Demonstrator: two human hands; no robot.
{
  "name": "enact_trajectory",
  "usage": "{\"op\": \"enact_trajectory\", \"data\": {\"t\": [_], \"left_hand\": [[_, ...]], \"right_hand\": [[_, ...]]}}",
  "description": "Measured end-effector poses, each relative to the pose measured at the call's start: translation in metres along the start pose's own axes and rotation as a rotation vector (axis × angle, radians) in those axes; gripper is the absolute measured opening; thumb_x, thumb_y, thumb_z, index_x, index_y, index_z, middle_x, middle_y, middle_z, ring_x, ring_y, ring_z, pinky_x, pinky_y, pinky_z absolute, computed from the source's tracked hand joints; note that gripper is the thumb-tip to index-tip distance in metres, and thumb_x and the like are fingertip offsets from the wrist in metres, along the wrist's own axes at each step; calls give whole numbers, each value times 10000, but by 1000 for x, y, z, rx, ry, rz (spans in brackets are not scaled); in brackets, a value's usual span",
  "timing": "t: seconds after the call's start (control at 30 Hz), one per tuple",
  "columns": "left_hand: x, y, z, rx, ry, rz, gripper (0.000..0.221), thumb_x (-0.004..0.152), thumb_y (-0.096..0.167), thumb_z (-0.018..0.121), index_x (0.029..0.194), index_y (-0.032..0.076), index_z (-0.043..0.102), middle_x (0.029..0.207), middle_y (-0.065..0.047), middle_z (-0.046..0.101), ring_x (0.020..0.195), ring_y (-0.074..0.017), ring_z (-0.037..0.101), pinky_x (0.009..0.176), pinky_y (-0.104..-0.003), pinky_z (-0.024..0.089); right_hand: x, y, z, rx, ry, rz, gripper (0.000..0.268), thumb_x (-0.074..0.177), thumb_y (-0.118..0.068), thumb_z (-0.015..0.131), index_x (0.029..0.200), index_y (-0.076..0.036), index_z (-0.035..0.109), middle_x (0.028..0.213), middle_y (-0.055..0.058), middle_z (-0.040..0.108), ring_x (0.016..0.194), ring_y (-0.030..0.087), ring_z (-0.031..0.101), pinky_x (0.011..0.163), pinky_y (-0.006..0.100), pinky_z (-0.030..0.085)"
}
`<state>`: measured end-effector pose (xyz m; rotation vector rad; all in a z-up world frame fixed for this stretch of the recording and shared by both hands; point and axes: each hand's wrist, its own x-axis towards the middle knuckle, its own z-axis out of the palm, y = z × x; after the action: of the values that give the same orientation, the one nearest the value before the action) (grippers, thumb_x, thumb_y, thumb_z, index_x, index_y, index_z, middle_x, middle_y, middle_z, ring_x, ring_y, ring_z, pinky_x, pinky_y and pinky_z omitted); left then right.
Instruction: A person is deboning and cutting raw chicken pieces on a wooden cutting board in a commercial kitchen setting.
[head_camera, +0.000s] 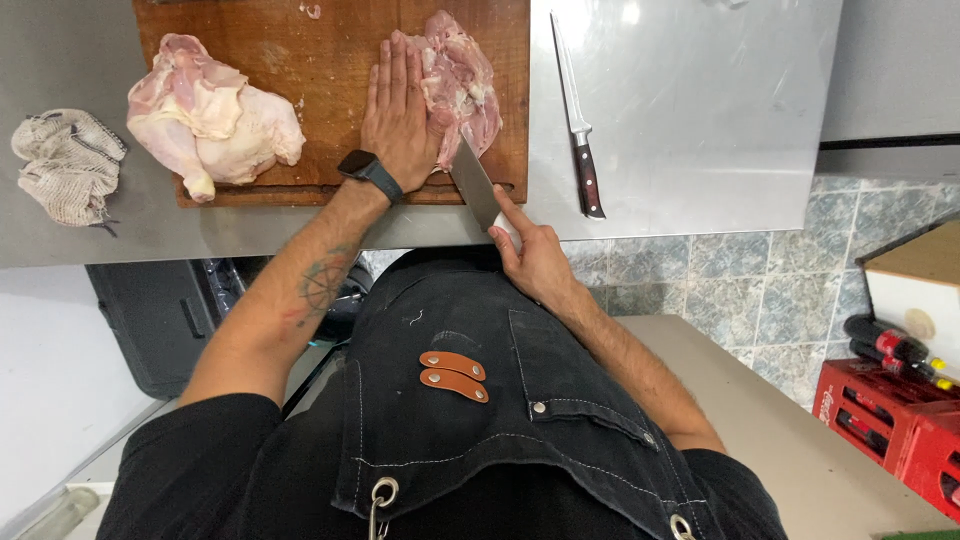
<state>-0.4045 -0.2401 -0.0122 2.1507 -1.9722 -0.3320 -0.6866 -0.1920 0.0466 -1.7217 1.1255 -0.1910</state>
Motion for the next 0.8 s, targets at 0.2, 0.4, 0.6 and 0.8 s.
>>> {"op": "enact_trajectory", "data": {"t": [0.2, 0.4, 0.6, 0.8], "left_hand": [[-14, -39, -28, -387, 212, 1, 624, 1228, 440, 222, 1737, 81, 210, 1809, -212, 225, 1702, -374, 274, 1401, -595, 270], [12, -73, -52, 122, 194, 845, 647, 864, -90, 647, 1472, 131, 678, 1486, -72, 684, 1359, -296, 577, 975, -482, 618], [11, -76, -48, 64, 307, 624, 295, 947, 247, 679, 1076, 30, 832, 1213, -158, 781, 954, -301, 688, 699, -388, 604], [12, -28, -19, -420, 363, -318, 278, 882, 208, 859, 1123, 164, 727, 967, -7, 678, 850, -175, 648, 695, -355, 564]], "right_hand": [[-26, -7, 15, -642, 93, -165, 664, 1078, -189, 598, 1692, -334, 392, 890, 88, 581, 561, 425, 604, 469, 590, 462], [-66, 4, 7, -940, 68, -266, 843, 950, -61, 664, 1701, -321, 384, 904, 25, 611, 460, 144, 522, 342, 345, 454], [-68, -44, -42, -186, 33, -55, 562, 1107, -293, 551, 1633, -105, 491, 1371, 261, 737, 1090, 379, 795, 988, 437, 564], [11, -74, -11, -41, 85, 70, 613, 1118, -422, 467, 1670, -156, 453, 891, 126, 821, 592, 193, 672, 721, 335, 510]]}}
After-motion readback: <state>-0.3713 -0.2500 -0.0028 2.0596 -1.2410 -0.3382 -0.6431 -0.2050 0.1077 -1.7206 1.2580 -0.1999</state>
